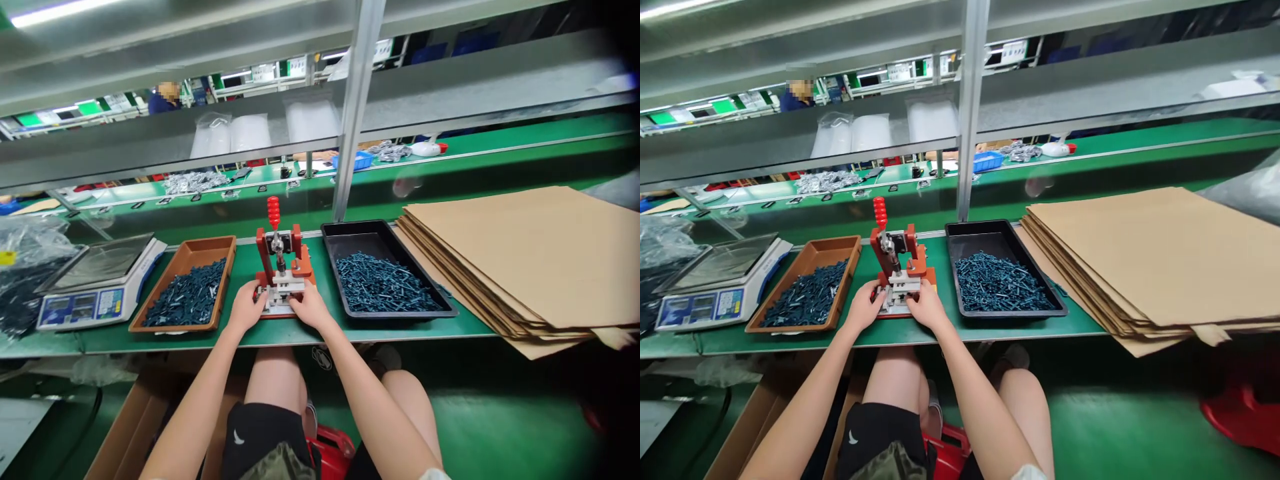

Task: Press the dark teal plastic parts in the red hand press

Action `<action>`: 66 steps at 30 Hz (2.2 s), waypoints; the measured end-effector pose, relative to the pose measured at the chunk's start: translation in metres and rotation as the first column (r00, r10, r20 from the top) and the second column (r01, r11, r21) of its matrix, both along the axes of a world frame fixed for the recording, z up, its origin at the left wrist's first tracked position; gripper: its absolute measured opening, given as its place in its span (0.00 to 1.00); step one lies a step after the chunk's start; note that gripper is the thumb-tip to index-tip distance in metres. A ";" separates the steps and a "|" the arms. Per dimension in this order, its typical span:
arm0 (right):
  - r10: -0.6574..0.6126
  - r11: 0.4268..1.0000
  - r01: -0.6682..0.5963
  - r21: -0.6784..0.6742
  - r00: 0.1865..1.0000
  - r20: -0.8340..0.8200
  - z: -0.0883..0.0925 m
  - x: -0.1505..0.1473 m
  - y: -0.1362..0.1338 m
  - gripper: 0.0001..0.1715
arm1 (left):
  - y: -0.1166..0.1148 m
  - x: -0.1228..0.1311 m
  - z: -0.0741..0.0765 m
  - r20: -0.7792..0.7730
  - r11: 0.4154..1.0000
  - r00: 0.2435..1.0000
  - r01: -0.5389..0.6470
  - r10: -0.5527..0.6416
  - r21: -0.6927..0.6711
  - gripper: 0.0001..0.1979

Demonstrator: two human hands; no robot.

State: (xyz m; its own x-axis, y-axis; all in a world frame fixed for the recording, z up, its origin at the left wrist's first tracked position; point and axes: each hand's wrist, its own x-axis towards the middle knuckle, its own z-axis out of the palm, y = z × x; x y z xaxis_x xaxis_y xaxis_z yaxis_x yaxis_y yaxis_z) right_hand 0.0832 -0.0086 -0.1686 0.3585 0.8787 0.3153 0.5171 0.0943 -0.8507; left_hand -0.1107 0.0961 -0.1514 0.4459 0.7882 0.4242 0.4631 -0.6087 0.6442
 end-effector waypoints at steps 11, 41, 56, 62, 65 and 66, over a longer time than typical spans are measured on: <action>-0.136 0.991 0.137 0.005 0.982 0.131 -0.004 -0.013 0.006 0.22 | -0.004 0.002 -0.024 0.446 0.888 0.850 -0.054 0.281 -0.457 0.27; -0.024 0.998 0.018 0.057 0.994 0.104 0.010 -0.078 -0.072 0.08 | -0.153 -0.054 -0.035 0.421 0.597 0.900 0.277 0.114 -0.753 0.36; -0.174 0.875 0.018 0.483 0.945 0.279 0.101 -0.024 -0.055 0.27 | -0.135 -0.130 -0.079 0.276 0.351 0.880 0.136 0.386 -0.926 0.29; -0.001 0.858 -0.283 0.428 0.833 0.554 0.180 0.006 0.000 0.25 | -0.125 -0.195 -0.149 0.109 0.265 0.824 -0.051 0.556 -0.963 0.13; 0.015 0.879 -0.226 0.420 0.894 0.449 0.199 0.007 0.024 0.24 | -0.127 -0.223 -0.182 0.013 0.183 0.791 -0.125 0.612 -0.975 0.04; 0.009 0.891 -0.182 0.416 0.923 0.384 0.205 0.008 0.033 0.24 | -0.129 -0.232 -0.191 -0.023 0.151 0.783 -0.148 0.622 -0.977 0.02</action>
